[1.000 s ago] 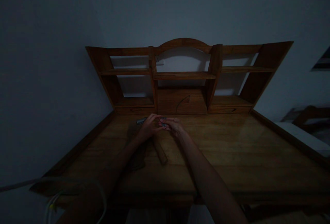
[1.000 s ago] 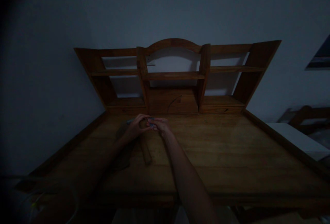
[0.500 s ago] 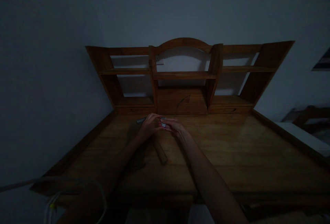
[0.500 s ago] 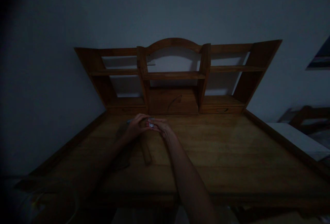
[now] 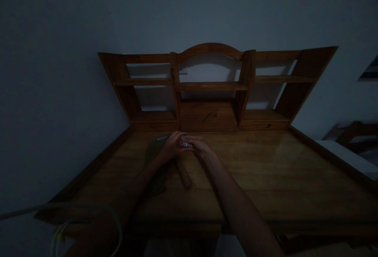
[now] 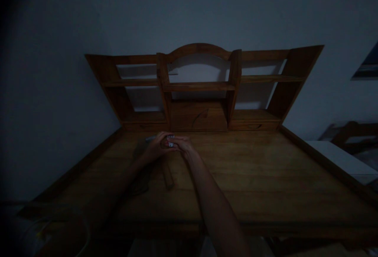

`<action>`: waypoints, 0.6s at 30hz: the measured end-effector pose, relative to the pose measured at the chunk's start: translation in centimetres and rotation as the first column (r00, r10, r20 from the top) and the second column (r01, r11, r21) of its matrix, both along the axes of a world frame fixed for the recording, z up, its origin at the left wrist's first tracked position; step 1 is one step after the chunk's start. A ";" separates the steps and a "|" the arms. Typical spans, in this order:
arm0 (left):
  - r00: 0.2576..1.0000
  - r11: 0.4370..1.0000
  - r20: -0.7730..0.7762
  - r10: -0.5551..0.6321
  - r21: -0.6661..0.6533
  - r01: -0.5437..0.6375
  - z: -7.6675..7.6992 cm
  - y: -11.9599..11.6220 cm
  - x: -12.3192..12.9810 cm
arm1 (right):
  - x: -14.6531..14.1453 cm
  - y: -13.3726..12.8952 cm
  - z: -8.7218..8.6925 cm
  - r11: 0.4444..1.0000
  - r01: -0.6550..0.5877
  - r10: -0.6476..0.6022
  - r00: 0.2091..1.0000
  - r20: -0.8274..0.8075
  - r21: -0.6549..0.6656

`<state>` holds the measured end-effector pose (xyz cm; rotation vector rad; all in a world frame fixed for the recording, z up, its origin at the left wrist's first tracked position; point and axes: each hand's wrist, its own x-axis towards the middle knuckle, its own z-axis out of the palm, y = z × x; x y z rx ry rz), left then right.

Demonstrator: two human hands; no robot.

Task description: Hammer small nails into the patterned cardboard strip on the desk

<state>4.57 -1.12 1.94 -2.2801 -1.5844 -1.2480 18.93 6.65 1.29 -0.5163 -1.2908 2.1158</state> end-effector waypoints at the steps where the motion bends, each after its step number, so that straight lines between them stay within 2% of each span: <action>1: 1.000 1.000 0.003 0.003 0.000 -0.003 0.0 0.0 0.0 | -0.1 0.0 0.0 1.000 -0.002 0.002 1.000 -0.003 0.002; 13: 0.998 1.000 0.059 -0.005 -0.024 0.006 0.5 -0.3 0.4 | -0.2 -0.4 0.3 1.000 -0.009 0.009 0.999 -0.031 0.002; 18: 0.994 0.997 0.099 -0.039 -0.067 0.045 0.6 -0.6 0.6 | 0.1 -0.4 0.4 1.000 -0.017 0.017 1.000 -0.017 -0.008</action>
